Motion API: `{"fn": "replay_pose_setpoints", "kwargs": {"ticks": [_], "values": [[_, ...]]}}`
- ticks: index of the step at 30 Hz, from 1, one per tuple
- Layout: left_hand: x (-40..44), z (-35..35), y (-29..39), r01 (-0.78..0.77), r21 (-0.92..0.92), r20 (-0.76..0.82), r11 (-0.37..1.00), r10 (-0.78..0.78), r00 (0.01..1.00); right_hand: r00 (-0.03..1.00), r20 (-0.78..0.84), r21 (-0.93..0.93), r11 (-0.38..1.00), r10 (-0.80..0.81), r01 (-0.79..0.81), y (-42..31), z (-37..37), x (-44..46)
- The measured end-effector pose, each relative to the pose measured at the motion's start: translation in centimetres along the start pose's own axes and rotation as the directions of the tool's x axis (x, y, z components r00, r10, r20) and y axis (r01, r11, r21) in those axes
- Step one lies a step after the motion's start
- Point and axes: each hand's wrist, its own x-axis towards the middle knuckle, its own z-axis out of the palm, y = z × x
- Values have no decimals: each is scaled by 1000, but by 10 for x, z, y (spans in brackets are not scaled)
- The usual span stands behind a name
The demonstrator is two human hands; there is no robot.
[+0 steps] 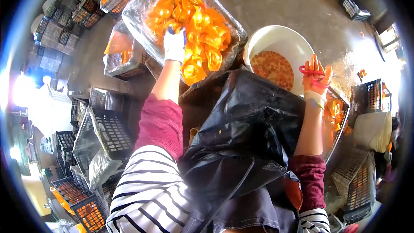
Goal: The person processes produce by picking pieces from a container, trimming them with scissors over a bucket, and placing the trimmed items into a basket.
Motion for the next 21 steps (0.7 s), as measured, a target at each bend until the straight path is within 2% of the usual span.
{"fn": "replay_pose_setpoints", "kwargs": {"ticks": [3,7,8,10,14,15,16,18,19,20,21], "values": [[-20,0,24,-237,408,188,882,173,967,997,39,-79,995,68,-65,10,18,-4],[-3,29,1,-134,510,169,850,54,984,987,129,-193,979,93,-68,13,23,-17],[-1,29,-5,-181,533,145,827,122,982,986,139,-224,973,92,-59,11,24,-22],[9,17,-10,-388,495,336,778,241,911,983,126,-214,971,136,-107,7,20,-17],[-10,4,9,-454,482,481,749,206,852,959,252,-228,971,132,-74,11,23,-24],[-7,12,-5,-480,490,476,728,238,846,949,291,-229,972,124,-57,12,26,-27],[-17,13,2,-456,544,480,704,185,858,954,255,-261,961,156,-88,14,26,-22],[-16,20,-19,-375,403,364,835,230,903,962,182,-317,938,205,-140,18,24,-11],[-11,19,-19,-90,233,301,968,16,953,957,216,-305,945,192,-121,20,22,-12],[-4,18,-18,208,38,288,977,-210,934,952,233,-343,933,199,-111,18,21,-14],[-6,10,-3,231,-132,233,964,-196,952,947,246,-379,920,208,-104,18,25,-20]]}}
